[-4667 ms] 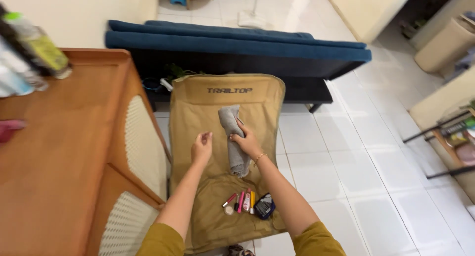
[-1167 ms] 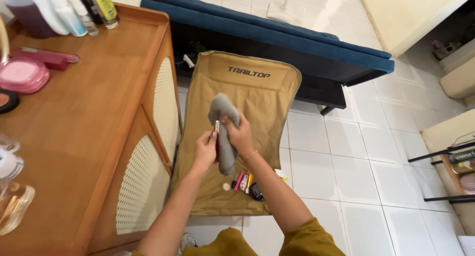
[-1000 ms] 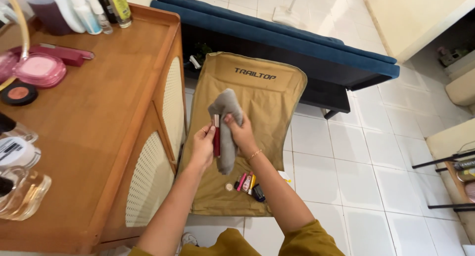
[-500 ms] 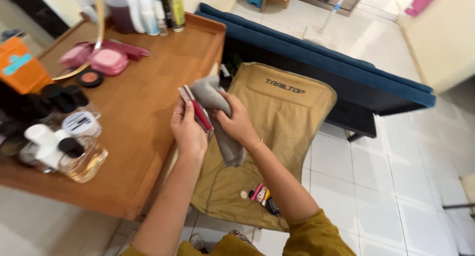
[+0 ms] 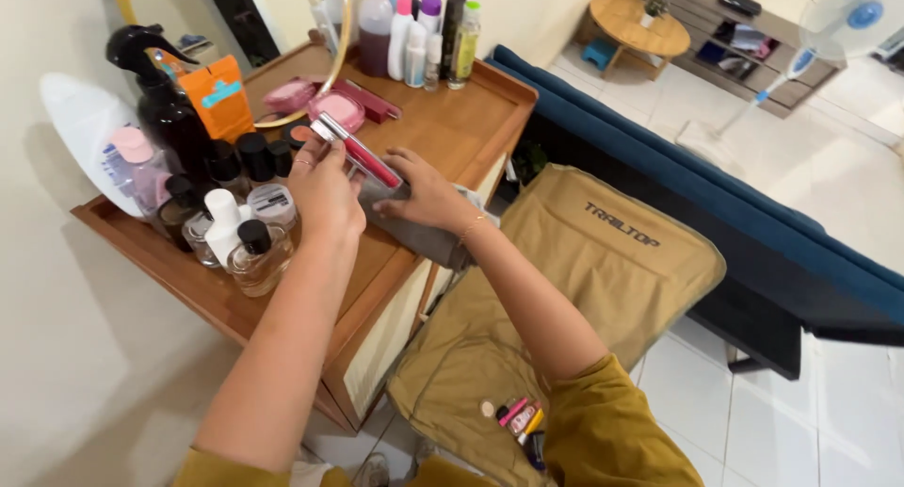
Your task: Organizing various makeup products and toiletries on a vanity desk.
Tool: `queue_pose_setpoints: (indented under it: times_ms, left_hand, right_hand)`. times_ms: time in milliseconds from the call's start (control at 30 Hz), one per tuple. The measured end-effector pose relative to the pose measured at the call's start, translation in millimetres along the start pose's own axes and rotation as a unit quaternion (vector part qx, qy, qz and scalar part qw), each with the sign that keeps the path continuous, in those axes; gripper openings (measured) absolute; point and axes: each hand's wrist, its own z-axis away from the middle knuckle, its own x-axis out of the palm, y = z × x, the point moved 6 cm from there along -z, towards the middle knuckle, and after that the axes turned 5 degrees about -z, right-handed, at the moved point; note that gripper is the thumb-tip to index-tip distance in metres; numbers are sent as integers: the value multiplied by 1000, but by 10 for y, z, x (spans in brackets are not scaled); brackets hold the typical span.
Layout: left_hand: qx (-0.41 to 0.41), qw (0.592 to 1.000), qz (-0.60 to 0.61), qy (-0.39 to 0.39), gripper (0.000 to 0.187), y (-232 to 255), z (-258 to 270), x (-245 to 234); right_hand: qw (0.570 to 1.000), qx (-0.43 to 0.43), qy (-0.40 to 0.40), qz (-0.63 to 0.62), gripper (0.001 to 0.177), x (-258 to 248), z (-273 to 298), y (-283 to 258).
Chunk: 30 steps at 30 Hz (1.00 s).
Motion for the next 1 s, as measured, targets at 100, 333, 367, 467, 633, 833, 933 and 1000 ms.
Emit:
queue_pose_setpoints:
  times_ms: [100, 333, 367, 467, 633, 833, 933, 1000]
  left_hand:
    - [-22, 999, -30, 13, 23, -104, -178, -11]
    - [6, 998, -43, 39, 26, -561, -668, 155]
    - [4, 999, -45, 27, 26, -627, -751, 198]
    - [103, 981, -161, 36, 28, -661, -1075, 202]
    - [234, 855, -453, 95, 39, -368, -1191, 279]
    - [257, 575, -776, -7, 61, -664, -1376, 471]
    - [253, 505, -825, -14, 61, -926, -1573, 352]
    - [185, 481, -856, -48, 70, -1023, -1561, 300]
  right_hand:
    - [970, 41, -63, -231, 87, -101, -42, -17]
    - [890, 163, 48, -423, 46, -183, -164, 589]
    - [900, 176, 66, -393, 42, -248, -199, 649]
    - [908, 206, 111, -346, 36, -412, -354, 848]
    - [911, 213, 175, -307, 29, -496, -694, 1585]
    - [931, 258, 158, -202, 28, -404, -1112, 2013]
    - [937, 255, 138, -193, 26, -233, -1242, 2178]
    - [945, 259, 117, -165, 25, -157, -1296, 2130]
